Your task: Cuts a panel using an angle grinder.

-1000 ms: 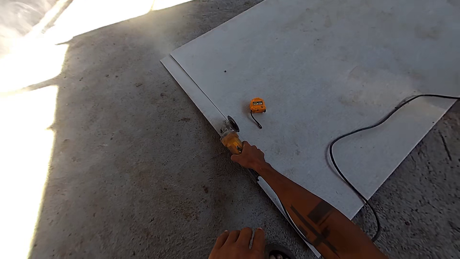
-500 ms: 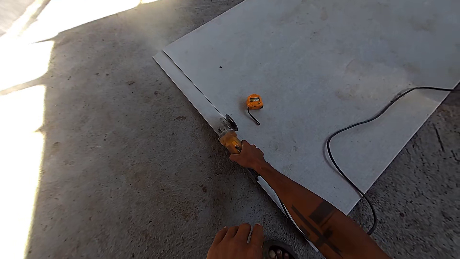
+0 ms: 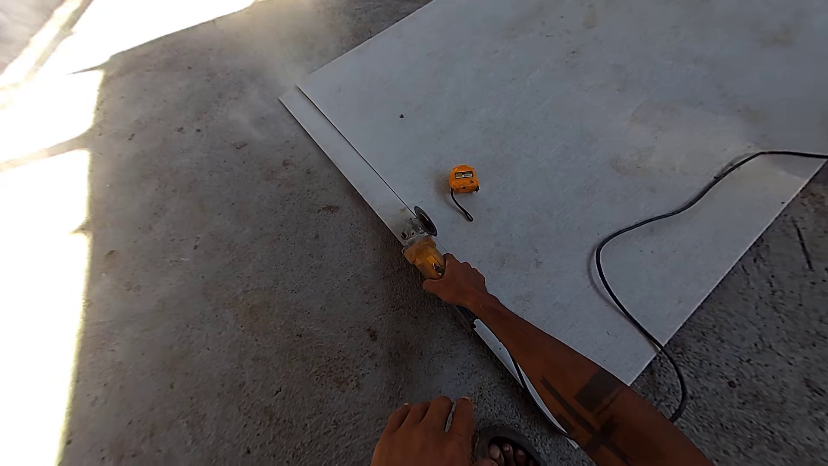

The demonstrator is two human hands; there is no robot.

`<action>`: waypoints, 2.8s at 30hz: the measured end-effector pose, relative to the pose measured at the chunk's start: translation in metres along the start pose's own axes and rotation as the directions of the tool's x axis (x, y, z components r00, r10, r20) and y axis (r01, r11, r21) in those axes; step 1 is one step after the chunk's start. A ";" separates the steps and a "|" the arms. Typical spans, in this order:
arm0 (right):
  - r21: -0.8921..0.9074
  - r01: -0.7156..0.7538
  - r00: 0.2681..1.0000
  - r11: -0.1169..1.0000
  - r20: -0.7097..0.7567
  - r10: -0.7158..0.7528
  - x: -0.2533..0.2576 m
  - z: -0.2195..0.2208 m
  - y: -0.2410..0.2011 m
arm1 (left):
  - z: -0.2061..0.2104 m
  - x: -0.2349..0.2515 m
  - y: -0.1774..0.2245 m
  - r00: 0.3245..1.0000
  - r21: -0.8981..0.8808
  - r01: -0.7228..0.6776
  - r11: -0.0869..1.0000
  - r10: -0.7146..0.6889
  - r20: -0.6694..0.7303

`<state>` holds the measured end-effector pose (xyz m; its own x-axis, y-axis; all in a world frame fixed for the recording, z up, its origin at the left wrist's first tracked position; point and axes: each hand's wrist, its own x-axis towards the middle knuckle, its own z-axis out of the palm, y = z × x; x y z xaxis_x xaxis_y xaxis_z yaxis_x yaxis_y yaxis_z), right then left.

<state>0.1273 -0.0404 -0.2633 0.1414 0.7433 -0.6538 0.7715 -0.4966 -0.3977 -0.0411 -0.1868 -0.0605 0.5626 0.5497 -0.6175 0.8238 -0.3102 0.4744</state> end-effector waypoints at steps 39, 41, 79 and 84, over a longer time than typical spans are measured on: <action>0.025 0.015 0.999 1.000 -0.040 -0.014 -0.027 0.007 0.031 | 0.000 -0.002 0.004 1.000 0.018 0.008 1.000 -0.008 0.000; 0.002 0.010 0.999 1.000 -0.047 -0.010 -0.027 0.010 0.035 | 0.000 -0.001 0.005 1.000 0.024 0.008 1.000 -0.008 -0.005; -0.047 -0.021 0.999 0.999 0.023 0.022 -0.048 0.011 0.069 | 0.000 -0.002 0.013 1.000 0.022 0.003 1.000 -0.003 -0.002; -0.055 -0.025 0.999 0.998 0.043 0.027 -0.054 0.011 0.074 | 0.000 -0.002 0.015 1.000 0.034 0.001 0.999 -0.001 0.001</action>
<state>0.1703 -0.1220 -0.2647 0.1358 0.7097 -0.6913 0.8005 -0.4897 -0.3456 -0.0299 -0.1920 -0.0521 0.5621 0.5493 -0.6184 0.8261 -0.3359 0.4525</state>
